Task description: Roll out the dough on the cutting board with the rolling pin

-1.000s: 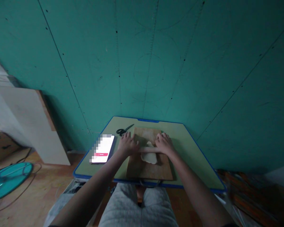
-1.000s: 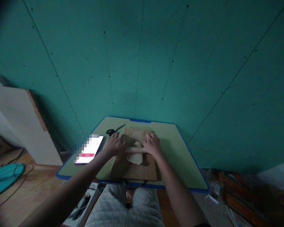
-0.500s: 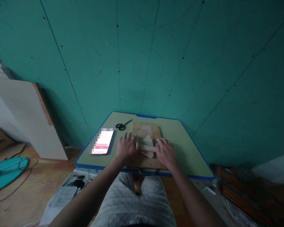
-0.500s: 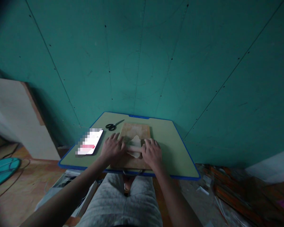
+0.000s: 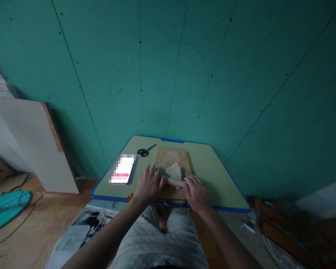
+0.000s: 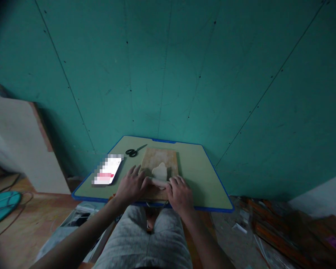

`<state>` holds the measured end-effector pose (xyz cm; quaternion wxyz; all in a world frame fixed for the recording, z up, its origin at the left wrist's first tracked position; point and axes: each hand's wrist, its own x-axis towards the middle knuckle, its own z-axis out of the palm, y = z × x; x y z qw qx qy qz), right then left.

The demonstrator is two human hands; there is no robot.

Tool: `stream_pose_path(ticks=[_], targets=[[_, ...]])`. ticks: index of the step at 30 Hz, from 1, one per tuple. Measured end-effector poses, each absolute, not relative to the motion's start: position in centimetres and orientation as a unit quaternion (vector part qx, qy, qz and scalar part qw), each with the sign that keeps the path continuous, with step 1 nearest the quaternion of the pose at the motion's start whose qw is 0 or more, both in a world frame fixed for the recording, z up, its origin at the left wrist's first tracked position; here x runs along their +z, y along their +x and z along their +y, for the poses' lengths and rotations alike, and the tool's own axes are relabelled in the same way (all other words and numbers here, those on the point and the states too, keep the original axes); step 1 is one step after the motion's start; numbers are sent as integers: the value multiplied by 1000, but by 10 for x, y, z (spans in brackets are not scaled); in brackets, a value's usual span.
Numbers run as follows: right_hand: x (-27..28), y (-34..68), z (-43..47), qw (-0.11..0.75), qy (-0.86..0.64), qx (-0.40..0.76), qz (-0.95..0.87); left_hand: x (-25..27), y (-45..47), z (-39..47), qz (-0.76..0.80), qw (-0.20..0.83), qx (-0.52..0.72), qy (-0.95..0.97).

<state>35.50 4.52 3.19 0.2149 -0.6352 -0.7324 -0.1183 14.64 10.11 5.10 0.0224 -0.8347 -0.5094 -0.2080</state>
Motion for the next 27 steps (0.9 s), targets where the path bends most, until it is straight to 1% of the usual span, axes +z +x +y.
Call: stream_pose_path(ticks=[8, 13, 17, 20, 27], targets=[[55, 355, 76, 153, -700, -131, -685, 74, 160, 115, -544, 20, -161, -823], [54, 358, 97, 169, -734, -130, -645, 73, 168, 132, -556, 34, -157, -815], [52, 362, 107, 179, -731, -134, -645, 71, 170, 140, -574, 12, -141, -807], [58, 363, 113, 167, -745, -114, -635, 72, 173, 145, -594, -2, -126, -794], [77, 361, 132, 88, -791, -26, -605, 79, 179, 163, -618, -31, -90, -781]])
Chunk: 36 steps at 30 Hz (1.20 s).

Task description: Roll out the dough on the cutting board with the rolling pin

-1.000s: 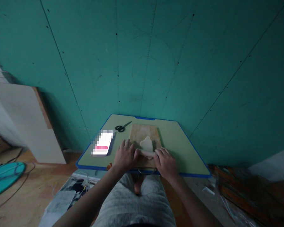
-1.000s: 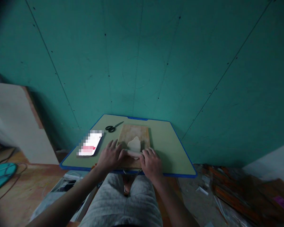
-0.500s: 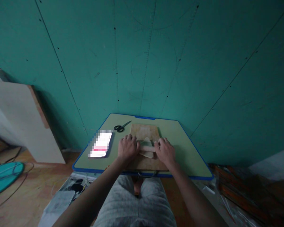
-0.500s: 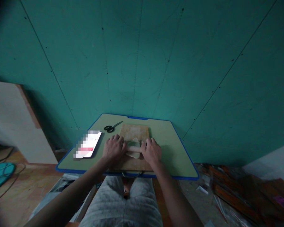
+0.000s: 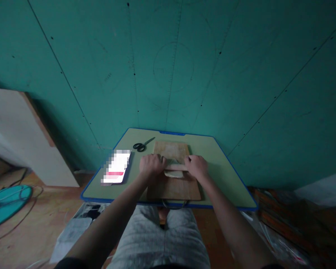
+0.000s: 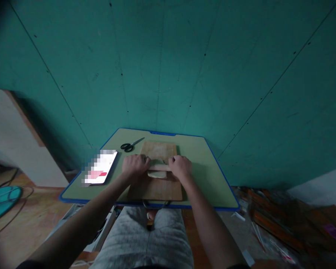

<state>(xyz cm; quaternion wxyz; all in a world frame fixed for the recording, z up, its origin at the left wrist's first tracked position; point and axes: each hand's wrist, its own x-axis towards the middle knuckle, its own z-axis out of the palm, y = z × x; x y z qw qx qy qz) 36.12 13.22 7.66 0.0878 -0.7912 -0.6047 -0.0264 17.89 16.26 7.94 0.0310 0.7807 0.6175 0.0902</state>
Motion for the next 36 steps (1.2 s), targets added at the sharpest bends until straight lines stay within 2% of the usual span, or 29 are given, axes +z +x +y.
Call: stream_pose_path(ticks=[9, 27, 36], targets=[[78, 367, 157, 45, -795, 37, -603, 81, 183, 186, 637, 72, 49, 766], [74, 373, 184, 29, -790, 53, -610, 74, 187, 215, 647, 81, 42, 757], [73, 369, 166, 2, -761, 37, -647, 77, 179, 201, 583, 51, -6, 811]])
